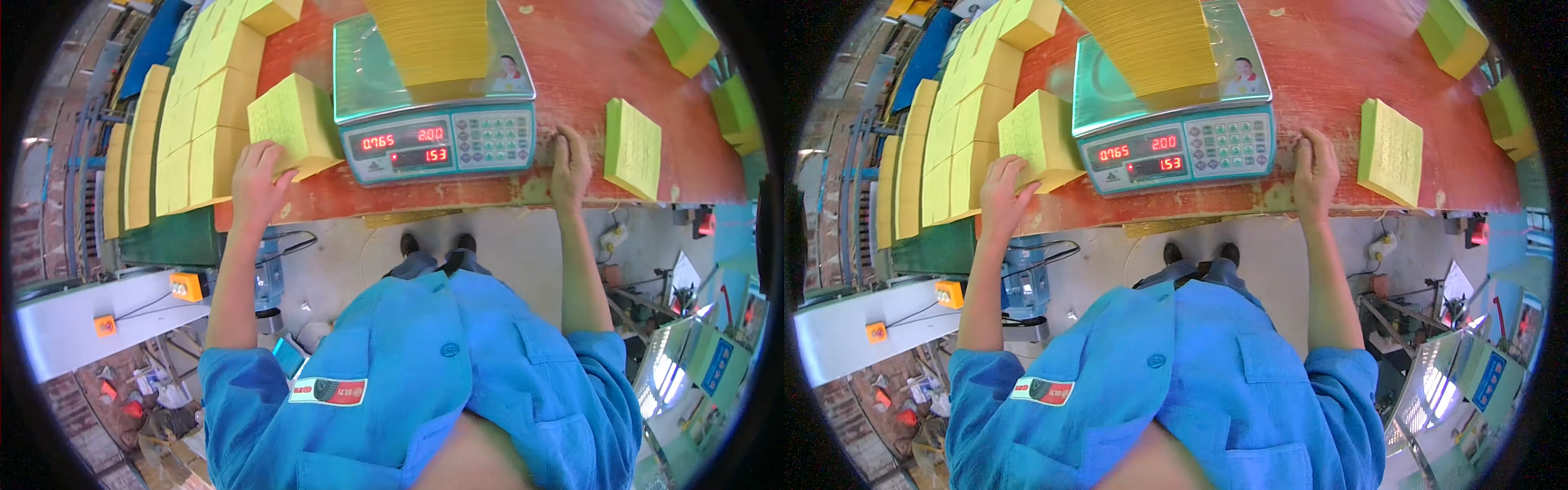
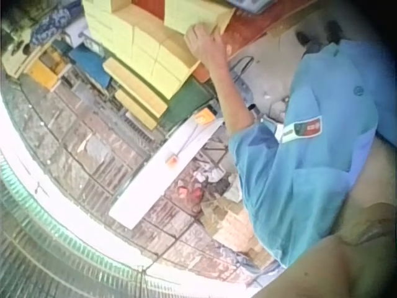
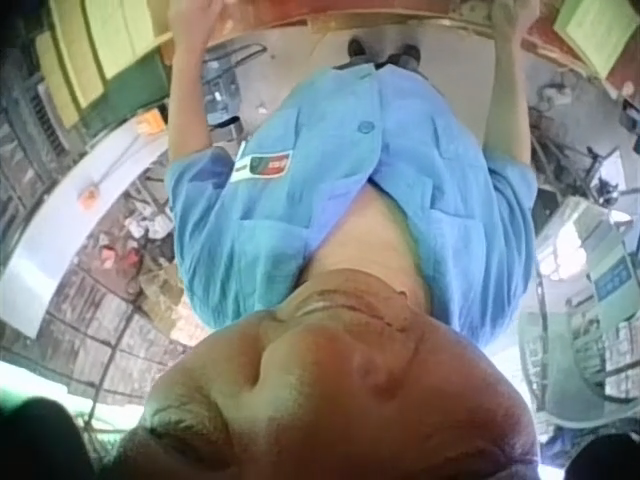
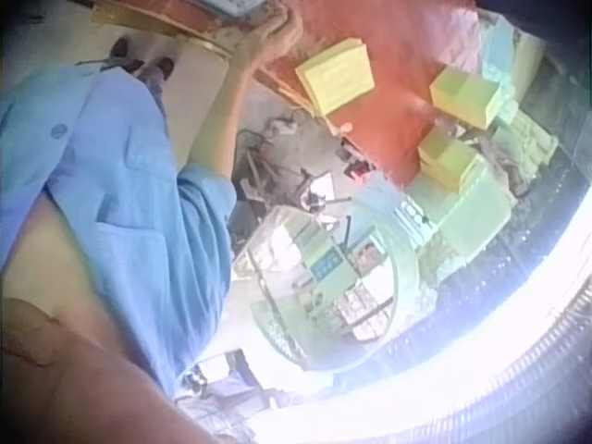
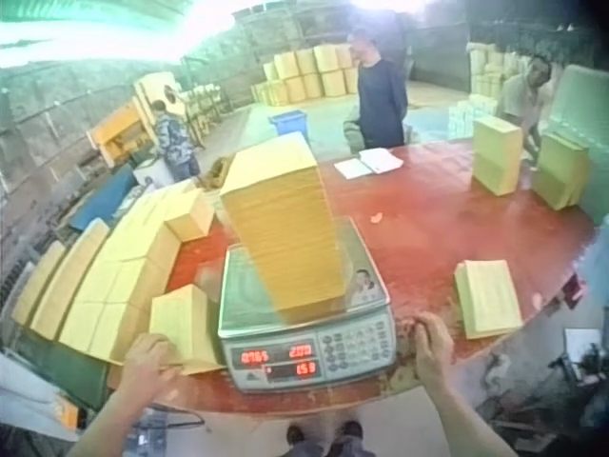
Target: The recorder is weighing stacks of yellow paper blocks on a digital scale and organizing them.
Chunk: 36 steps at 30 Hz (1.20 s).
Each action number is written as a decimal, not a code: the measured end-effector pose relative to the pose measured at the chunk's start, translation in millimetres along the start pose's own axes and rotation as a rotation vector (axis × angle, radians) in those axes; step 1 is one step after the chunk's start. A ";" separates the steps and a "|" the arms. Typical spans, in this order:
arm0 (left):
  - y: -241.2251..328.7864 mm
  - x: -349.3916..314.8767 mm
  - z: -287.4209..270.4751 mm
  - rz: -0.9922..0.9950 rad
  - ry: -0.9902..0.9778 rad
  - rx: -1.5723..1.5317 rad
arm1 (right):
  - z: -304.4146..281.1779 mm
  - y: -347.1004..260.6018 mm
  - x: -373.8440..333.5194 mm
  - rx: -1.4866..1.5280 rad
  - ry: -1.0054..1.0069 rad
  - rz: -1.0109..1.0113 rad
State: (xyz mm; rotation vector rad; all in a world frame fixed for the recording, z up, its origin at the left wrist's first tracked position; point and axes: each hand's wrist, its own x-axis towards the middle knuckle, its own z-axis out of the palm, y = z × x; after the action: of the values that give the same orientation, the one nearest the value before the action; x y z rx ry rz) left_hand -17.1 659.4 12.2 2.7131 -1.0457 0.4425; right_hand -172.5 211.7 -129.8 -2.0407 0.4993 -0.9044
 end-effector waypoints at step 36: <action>-40.2 -21.2 -0.7 0.053 0.226 -0.248 | 242.7 -262.2 -9.0 0.293 -0.907 0.244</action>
State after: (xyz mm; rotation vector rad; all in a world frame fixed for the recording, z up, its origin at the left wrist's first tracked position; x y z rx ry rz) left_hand -4.8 702.1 2.4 2.3608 -1.0358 0.5716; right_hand 9.8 497.3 -16.2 -1.8274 0.0899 0.1318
